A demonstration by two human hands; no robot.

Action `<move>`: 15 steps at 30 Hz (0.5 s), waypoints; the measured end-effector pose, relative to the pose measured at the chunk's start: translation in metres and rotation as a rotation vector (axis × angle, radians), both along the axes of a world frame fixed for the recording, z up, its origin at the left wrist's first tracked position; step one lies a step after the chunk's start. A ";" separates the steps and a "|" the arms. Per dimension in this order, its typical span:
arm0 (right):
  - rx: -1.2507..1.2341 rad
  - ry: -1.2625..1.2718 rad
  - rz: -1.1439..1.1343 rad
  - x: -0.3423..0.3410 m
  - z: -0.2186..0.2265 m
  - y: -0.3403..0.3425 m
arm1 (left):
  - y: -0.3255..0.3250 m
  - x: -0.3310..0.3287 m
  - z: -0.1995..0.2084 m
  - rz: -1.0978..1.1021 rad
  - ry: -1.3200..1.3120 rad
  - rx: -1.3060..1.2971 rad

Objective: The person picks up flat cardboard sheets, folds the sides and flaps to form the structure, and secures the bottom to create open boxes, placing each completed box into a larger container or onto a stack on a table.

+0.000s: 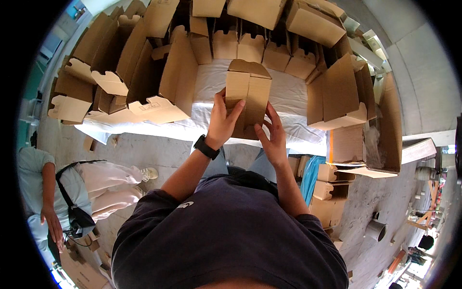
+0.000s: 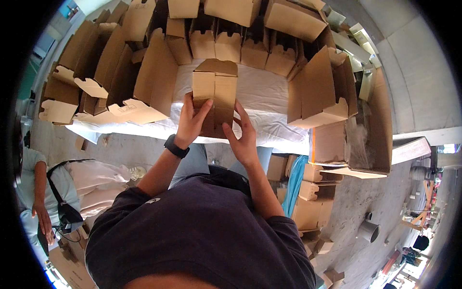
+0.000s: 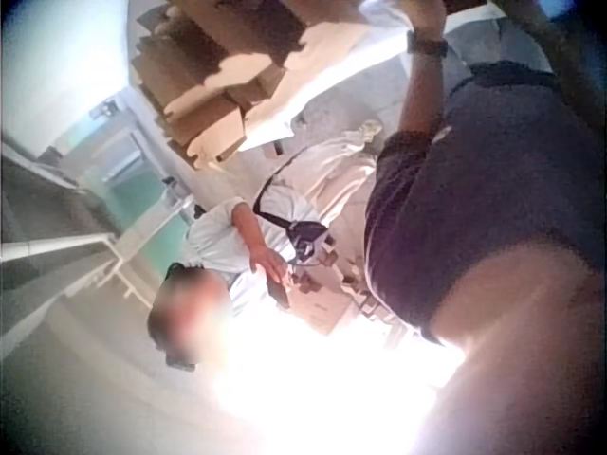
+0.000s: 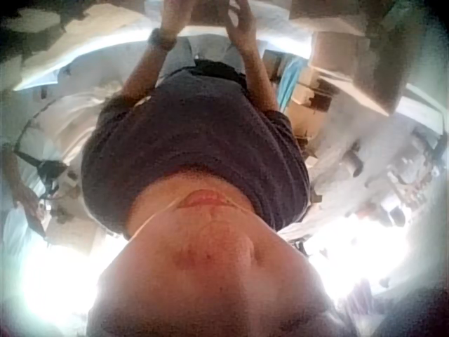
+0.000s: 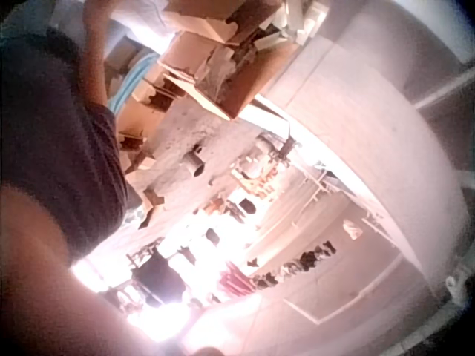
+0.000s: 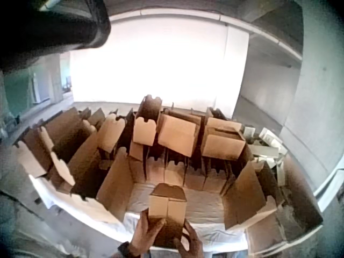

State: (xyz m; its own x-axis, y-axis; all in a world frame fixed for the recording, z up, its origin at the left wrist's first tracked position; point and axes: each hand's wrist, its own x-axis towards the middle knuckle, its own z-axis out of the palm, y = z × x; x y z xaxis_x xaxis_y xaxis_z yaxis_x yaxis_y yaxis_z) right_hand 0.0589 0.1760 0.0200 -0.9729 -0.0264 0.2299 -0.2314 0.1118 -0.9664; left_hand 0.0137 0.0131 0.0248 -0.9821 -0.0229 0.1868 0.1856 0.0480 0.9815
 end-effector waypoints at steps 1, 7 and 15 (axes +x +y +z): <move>0.007 -0.016 0.015 0.000 0.000 0.000 | 0.001 -0.001 0.000 0.025 -0.009 -0.051; 0.068 -0.031 0.003 -0.001 -0.008 0.003 | 0.012 -0.001 -0.002 0.151 0.011 -0.172; 0.111 0.015 0.000 0.002 -0.018 -0.003 | 0.015 -0.006 -0.011 0.199 -0.082 -0.216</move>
State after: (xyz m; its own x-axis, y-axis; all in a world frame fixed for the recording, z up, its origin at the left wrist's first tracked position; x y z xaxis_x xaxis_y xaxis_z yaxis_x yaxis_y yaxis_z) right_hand 0.0609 0.1731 0.0017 -0.9694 -0.0520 0.2400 -0.2455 0.2177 -0.9446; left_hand 0.0080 0.0284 0.0141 -0.9743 -0.1852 0.1282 0.0717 0.2843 0.9560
